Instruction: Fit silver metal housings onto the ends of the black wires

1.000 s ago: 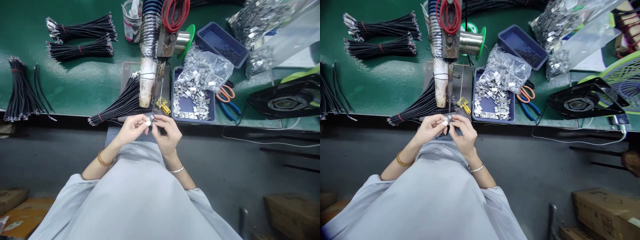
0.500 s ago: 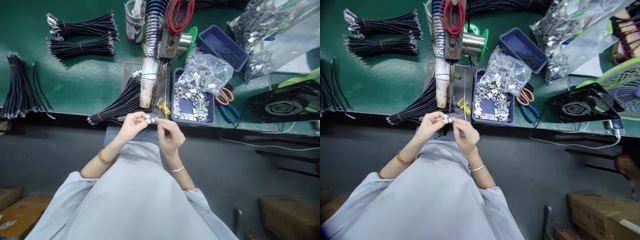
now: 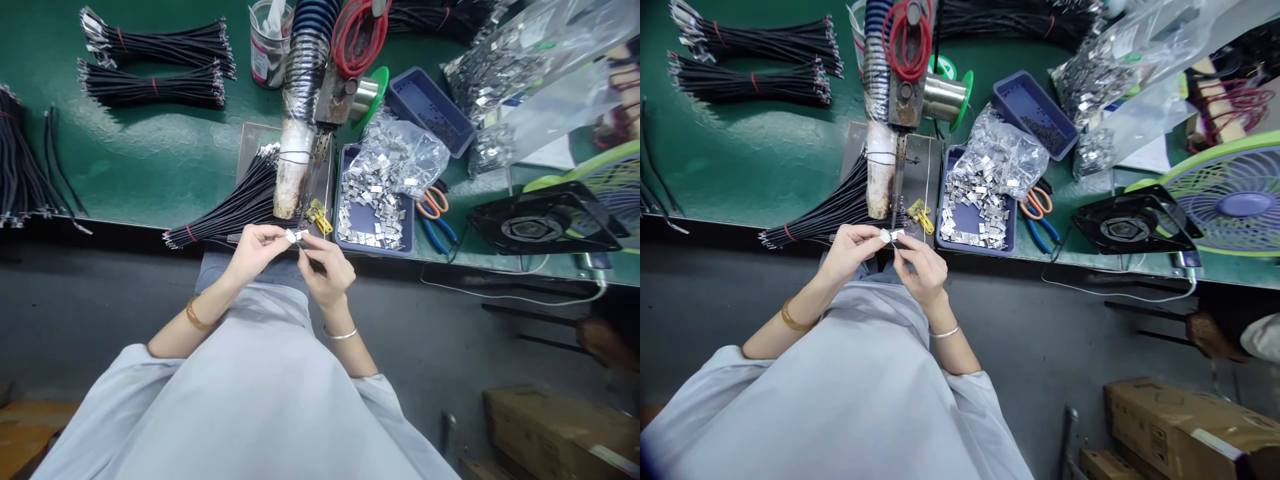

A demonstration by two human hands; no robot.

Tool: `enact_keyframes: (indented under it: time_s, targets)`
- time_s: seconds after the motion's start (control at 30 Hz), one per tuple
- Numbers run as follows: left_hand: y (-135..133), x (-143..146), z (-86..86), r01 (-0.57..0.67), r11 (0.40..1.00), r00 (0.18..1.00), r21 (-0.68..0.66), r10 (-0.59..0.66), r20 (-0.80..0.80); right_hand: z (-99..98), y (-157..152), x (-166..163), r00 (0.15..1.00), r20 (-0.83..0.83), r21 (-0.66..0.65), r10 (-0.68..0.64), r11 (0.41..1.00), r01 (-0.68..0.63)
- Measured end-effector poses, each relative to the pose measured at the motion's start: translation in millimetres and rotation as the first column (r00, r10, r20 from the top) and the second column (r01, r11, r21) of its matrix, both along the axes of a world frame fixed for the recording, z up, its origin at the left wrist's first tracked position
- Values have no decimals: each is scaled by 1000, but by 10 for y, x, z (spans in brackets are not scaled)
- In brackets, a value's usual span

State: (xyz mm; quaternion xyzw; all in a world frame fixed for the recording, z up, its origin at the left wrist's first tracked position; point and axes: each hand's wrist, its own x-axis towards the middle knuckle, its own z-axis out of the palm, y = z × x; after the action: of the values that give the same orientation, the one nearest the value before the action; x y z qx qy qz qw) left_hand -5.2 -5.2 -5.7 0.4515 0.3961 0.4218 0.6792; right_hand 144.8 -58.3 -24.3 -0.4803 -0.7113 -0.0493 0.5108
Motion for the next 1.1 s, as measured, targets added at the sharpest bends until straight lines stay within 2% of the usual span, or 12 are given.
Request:
enact_keyframes:
  time_s: [0.13, 0.23, 0.37, 0.63, 0.9, 1.1]
  targets:
    - [-1, 42, -10, -64, 997, 997, 36, 65, -36, -5, 20, -5, 999, -46, 3, 24, 1000, -24]
    - [1, 76, -12, -99, 994, 994, 48, 101, -43, 6, 28, -20, 993, -119, -75, -15, 997, 6]
    - [11, 91, -3, -88, 995, 994, 50, 90, -59, 50, 53, -32, 989, -135, -141, -53, 989, 34]
    - [16, 123, 10, -185, 980, 977, 78, 192, -96, 67, 114, -38, 988, -143, -114, -52, 993, 36]
    - [1, 140, 56, -211, 974, 972, 81, 218, -89, 133, 124, -50, 988, -144, -131, -51, 991, 32]
    - [17, 131, 68, -189, 981, 978, 40, 191, -79, 146, 96, -34, 992, -126, -133, -31, 991, 14]
